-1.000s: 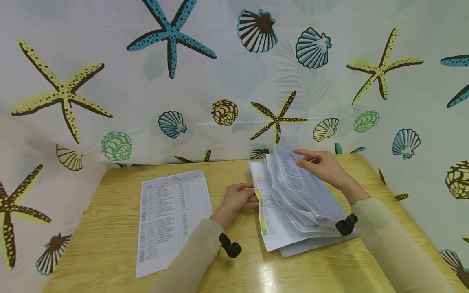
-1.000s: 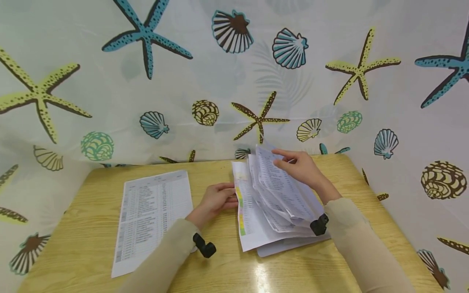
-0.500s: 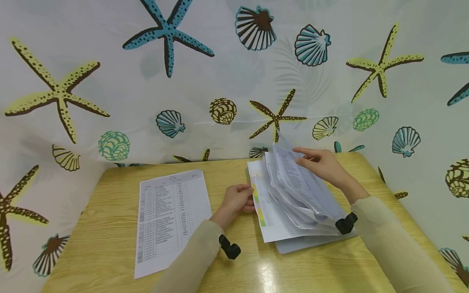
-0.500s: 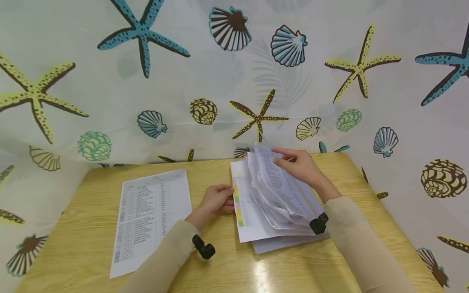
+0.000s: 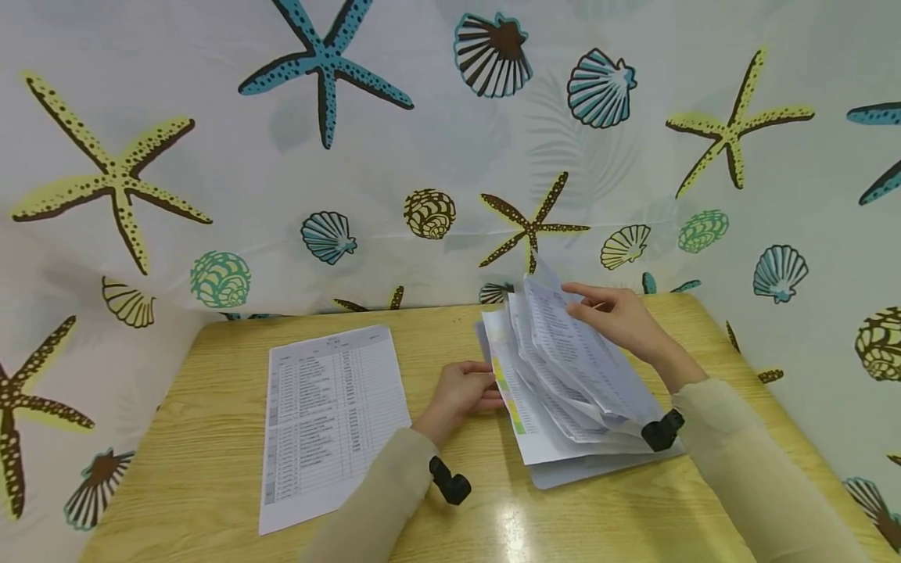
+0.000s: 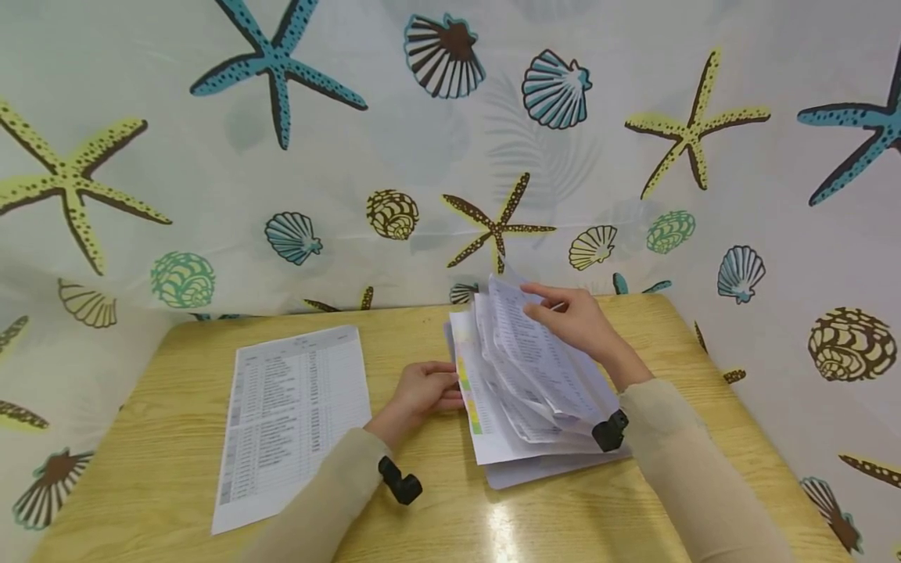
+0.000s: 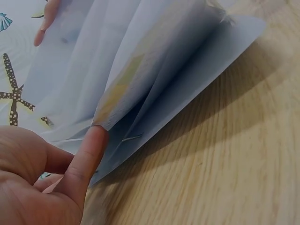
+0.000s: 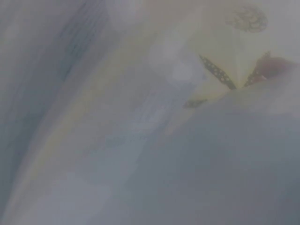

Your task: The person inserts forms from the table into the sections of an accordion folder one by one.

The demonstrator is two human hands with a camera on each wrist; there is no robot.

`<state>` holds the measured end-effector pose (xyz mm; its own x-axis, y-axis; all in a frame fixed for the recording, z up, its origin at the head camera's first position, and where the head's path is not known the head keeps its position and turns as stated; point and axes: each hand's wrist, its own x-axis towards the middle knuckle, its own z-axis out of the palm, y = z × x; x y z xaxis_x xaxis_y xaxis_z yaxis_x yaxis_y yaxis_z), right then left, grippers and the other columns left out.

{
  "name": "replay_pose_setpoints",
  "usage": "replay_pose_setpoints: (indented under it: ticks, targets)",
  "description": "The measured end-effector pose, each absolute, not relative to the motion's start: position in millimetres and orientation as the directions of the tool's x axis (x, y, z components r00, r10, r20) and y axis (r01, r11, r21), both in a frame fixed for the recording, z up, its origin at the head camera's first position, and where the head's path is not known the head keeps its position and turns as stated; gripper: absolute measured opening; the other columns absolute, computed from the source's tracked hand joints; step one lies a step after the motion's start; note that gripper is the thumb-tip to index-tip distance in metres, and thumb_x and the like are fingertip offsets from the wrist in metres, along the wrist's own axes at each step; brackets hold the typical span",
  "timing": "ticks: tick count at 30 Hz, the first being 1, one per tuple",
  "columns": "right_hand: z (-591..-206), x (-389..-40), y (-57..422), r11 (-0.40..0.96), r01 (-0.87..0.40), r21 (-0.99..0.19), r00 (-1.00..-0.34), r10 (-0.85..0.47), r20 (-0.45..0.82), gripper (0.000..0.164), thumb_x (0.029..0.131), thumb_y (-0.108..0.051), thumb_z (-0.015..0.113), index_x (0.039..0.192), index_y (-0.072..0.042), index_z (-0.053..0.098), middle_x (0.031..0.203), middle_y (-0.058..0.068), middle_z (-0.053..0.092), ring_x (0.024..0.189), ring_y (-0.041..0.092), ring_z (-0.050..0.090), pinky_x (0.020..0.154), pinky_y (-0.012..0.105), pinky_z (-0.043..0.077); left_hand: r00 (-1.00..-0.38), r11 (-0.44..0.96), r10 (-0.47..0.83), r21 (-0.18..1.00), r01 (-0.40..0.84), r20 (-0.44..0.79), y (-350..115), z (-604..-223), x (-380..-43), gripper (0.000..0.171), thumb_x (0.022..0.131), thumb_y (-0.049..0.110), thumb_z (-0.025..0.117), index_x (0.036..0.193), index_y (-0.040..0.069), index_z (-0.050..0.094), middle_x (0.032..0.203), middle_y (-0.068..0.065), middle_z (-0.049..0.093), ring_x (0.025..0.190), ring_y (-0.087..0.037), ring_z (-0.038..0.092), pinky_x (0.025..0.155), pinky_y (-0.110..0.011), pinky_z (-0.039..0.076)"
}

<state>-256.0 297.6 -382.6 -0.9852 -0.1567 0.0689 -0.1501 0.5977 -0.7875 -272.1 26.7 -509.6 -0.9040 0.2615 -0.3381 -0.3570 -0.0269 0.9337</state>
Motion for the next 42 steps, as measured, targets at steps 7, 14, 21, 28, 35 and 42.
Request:
replay_pose_setpoints:
  ticks: [7,14,21,28,35,42]
  targets:
    - [-384,-256,296,0.592,-0.151,-0.791,-0.985,-0.153,0.073,0.047,0.106,-0.030,0.065,0.151,-0.017,0.060,0.134,0.019,0.069,0.088,0.018,0.060,0.068,0.029,0.046,-0.908,-0.066,0.253,0.931,-0.359,-0.333,36,-514,-268,0.033,0.104,0.002,0.059,0.135,-0.010,0.060,0.107,-0.027,0.074,0.070,-0.018,0.076,0.070,-0.033,0.067]
    - [-383,-255,293,0.608,-0.130,-0.784,-0.990,-0.126,0.066,0.047,0.106,-0.032,0.064,0.151,-0.018,0.060,0.126,0.018,0.071,0.088,0.022,0.059,0.067,0.028,0.045,-0.914,-0.094,0.232,0.928,-0.360,-0.332,45,-513,-261,0.030,0.105,0.001,0.057,0.132,-0.011,0.060,0.114,-0.028,0.071,0.080,-0.022,0.077,0.072,-0.033,0.067]
    - [-384,-255,295,0.602,-0.135,-0.787,-0.990,-0.123,0.076,0.047,0.106,-0.032,0.063,0.151,-0.017,0.060,0.122,0.018,0.071,0.086,0.021,0.058,0.065,0.028,0.044,-0.917,-0.068,0.184,0.926,-0.371,-0.354,45,-512,-258,0.035,0.102,0.003,0.058,0.134,-0.009,0.062,0.104,-0.026,0.075,0.070,-0.018,0.075,0.065,-0.034,0.066]
    - [-380,-254,298,0.602,-0.145,-0.785,-0.988,-0.126,0.086,0.046,0.107,-0.033,0.063,0.151,-0.019,0.060,0.120,0.018,0.071,0.088,0.021,0.060,0.069,0.029,0.047,-0.923,-0.055,0.189,0.935,-0.351,-0.335,40,-511,-259,0.031,0.100,-0.001,0.059,0.129,-0.012,0.063,0.094,-0.023,0.076,0.064,-0.016,0.073,0.062,-0.032,0.066]
    - [-376,-253,299,0.608,-0.135,-0.783,-0.990,-0.108,0.087,0.048,0.107,-0.035,0.063,0.152,-0.019,0.059,0.132,0.018,0.069,0.097,0.023,0.063,0.076,0.031,0.050,-0.944,-0.078,0.081,0.942,-0.326,-0.320,35,-512,-262,0.029,0.098,-0.003,0.059,0.125,-0.010,0.068,0.087,-0.013,0.073,0.068,-0.012,0.070,0.062,-0.025,0.064]
    - [-379,-254,296,0.604,-0.135,-0.785,-0.990,-0.104,0.090,0.047,0.107,-0.034,0.063,0.151,-0.017,0.060,0.127,0.018,0.071,0.092,0.022,0.062,0.070,0.028,0.048,-0.909,-0.146,0.194,0.906,-0.398,-0.368,44,-510,-257,0.033,0.102,-0.002,0.060,0.133,-0.012,0.060,0.100,-0.023,0.075,0.076,-0.019,0.076,0.072,-0.032,0.067]
